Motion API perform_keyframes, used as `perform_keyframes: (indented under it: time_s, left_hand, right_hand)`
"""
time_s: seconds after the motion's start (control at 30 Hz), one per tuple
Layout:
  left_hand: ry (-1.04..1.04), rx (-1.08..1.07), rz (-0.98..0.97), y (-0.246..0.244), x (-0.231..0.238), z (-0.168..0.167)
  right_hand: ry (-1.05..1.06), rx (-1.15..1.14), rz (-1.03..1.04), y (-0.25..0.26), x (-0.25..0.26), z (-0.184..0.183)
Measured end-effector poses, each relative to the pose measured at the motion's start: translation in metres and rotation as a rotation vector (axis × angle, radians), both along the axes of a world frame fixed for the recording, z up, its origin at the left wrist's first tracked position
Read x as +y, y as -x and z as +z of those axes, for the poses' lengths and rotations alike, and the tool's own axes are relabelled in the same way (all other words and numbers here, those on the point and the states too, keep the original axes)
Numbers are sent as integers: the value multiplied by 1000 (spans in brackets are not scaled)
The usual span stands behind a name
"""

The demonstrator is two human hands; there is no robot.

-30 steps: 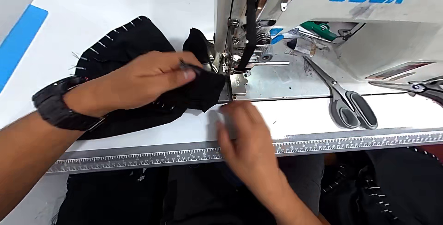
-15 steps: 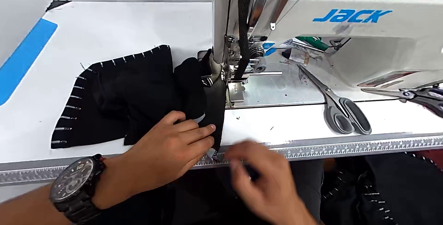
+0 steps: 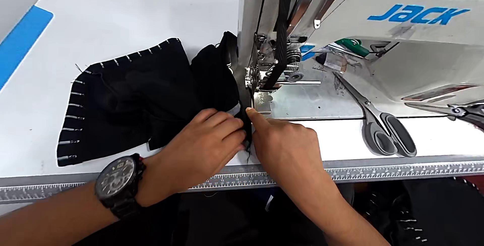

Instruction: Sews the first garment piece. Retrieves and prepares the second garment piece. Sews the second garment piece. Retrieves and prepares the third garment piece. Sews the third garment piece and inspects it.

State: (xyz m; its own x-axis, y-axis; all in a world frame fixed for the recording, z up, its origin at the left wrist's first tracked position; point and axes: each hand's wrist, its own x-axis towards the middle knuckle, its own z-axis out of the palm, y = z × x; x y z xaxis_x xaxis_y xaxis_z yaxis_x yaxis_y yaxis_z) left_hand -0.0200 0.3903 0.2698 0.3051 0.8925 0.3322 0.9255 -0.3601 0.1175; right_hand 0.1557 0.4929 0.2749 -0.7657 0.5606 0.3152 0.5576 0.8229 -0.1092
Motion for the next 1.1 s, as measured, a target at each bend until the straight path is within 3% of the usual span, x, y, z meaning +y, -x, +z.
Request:
perform_keyframes:
  time_s: [0.27,0.6,0.87,0.97,1.1]
  left_hand:
    - [49,-200,140,11,40,5]
    - [-10,-184,386,6,64,4]
    - [-48,-231,203,22,60,0]
    - [-100,-217,221,21,63,-2]
    - [-155,-202,234,31,76,-8]
  right_hand:
    - [-28,17,-2,-6,-8,-8]
    - [-138,-66,-69,6,-13,-8]
    - [-71,-22,-35,12,-5,-5]
    - [28,127,5,-15,9,2]
    - [11,205,-254,-105,46,9]
